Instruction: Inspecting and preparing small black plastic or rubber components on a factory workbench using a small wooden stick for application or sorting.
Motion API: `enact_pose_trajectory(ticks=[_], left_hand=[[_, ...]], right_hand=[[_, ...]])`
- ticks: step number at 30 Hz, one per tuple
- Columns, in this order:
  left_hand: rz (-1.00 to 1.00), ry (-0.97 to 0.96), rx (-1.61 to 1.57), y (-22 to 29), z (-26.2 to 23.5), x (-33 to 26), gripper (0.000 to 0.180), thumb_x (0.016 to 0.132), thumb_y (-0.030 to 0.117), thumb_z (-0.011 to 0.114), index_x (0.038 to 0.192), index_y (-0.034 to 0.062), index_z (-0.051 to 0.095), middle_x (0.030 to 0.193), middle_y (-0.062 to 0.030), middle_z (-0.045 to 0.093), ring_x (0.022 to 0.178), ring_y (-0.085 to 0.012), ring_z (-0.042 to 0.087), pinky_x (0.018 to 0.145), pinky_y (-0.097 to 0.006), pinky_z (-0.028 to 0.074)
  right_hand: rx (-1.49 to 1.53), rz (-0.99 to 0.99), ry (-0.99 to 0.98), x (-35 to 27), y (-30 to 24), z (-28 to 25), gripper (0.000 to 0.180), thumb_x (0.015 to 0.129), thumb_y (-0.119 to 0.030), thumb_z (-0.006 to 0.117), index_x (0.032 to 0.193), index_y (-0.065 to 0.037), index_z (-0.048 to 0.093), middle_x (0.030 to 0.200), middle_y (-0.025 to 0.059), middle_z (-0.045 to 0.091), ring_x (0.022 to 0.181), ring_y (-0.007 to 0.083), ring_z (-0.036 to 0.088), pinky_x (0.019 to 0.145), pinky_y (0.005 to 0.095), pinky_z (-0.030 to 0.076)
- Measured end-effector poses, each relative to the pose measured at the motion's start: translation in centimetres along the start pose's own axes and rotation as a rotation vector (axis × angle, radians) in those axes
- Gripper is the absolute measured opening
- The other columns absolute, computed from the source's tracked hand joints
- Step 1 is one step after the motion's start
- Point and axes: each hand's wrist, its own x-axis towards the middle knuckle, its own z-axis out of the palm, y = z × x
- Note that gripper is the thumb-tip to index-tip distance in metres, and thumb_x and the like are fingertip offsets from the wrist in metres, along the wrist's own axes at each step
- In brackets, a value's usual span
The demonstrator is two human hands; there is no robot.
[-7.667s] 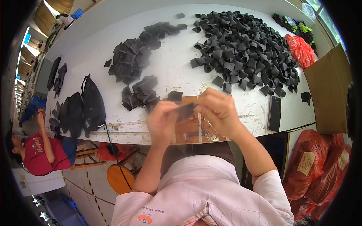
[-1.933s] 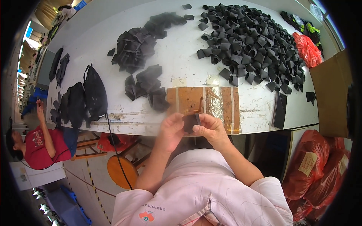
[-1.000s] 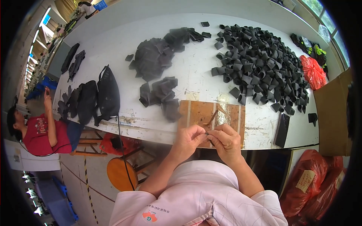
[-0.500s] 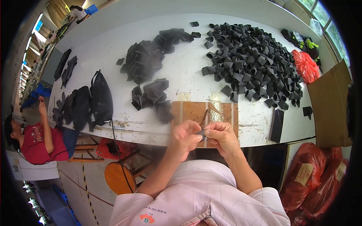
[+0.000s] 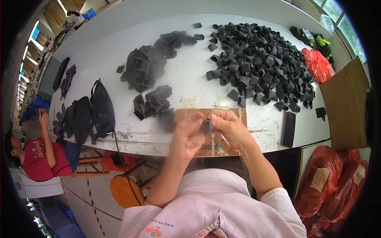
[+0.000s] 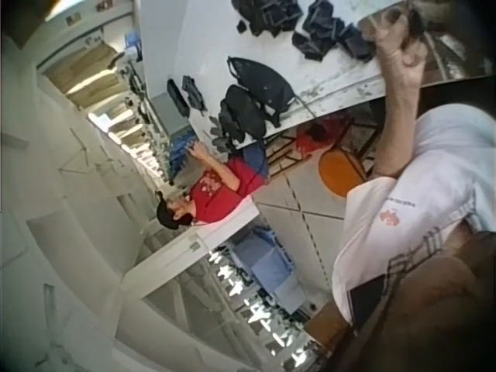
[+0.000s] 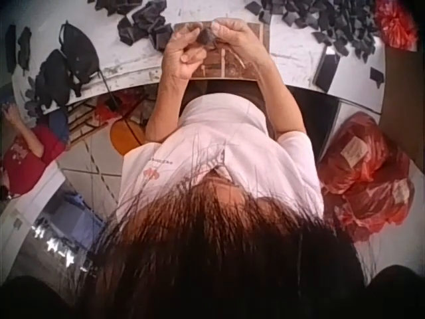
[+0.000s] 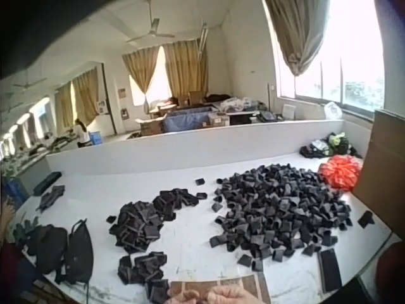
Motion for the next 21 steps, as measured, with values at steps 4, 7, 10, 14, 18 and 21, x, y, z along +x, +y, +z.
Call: enact_pose_trajectory(ticks=[4,7,10,14,18,21], left_hand=[[0.505,0.109,0.713,-1.5,1.3,-0.1,0.027,0.083,0.004,0.054,0.109,-0.0019,0.049,0.082,-0.0081,0.058,0.059,-0.0075,0.047,0.053,-0.017,0.038],[0.879,0.105,1.124,-0.6,2.2,0.1,0.034,0.081,0.004,0.056,0.114,-0.0033,0.049,0.093,-0.0103,0.057,0.088,-0.0150,0.051,0.079,-0.024,0.039],[0.858,-0.152,1.370,0.1,1.9,0.4,0.020,0.077,0.004,0.058,0.097,0.0010,0.060,0.095,-0.0077,0.058,0.089,-0.0160,0.053,0.079,-0.026,0.041],[0.756,-0.074,1.132,0.0,2.7,-0.3,0.015,0.076,0.002,0.059,0.092,0.0025,0.061,0.089,-0.0060,0.058,0.085,-0.0138,0.053,0.077,-0.024,0.041],[0.692,-0.055,1.199,1.0,2.8,0.2,0.015,0.076,0.003,0.061,0.092,0.0022,0.060,0.086,-0.0056,0.058,0.082,-0.0130,0.053,0.075,-0.024,0.041],[0.640,-0.104,1.169,1.3,2.9,0.0,0.011,0.077,0.005,0.062,0.087,0.0022,0.060,0.084,-0.0039,0.058,0.079,-0.0123,0.052,0.074,-0.024,0.041]], right_hand=[[-0.248,-0.130,0.137,-0.7,0.7,0.2,0.028,0.085,-0.031,0.056,0.076,-0.004,0.055,0.059,-0.0037,0.045,0.057,0.0042,0.038,0.050,0.0184,0.031],[-0.537,-0.438,0.315,-1.4,0.6,0.7,0.026,0.080,-0.027,0.061,0.085,-0.002,0.056,0.068,0.0019,0.049,0.060,0.0098,0.045,0.051,0.0207,0.037],[-0.725,-0.692,0.348,-2.0,0.3,1.5,0.031,0.072,-0.023,0.068,0.093,-0.002,0.057,0.079,0.0070,0.052,0.064,0.0166,0.050,0.051,0.0246,0.041],[-0.890,-0.749,0.314,-2.0,-0.1,1.7,0.036,0.065,-0.020,0.072,0.095,-0.004,0.058,0.082,0.0084,0.054,0.068,0.0229,0.052,0.054,0.0308,0.045],[-1.032,-0.775,0.279,-1.5,-0.7,1.7,0.035,0.065,-0.018,0.070,0.094,-0.003,0.058,0.085,0.0082,0.054,0.069,0.0241,0.051,0.056,0.0327,0.045],[-1.098,-0.773,0.264,-1.6,-0.9,1.9,0.034,0.064,-0.017,0.070,0.093,-0.003,0.058,0.086,0.0085,0.054,0.070,0.0239,0.051,0.056,0.0324,0.044]])
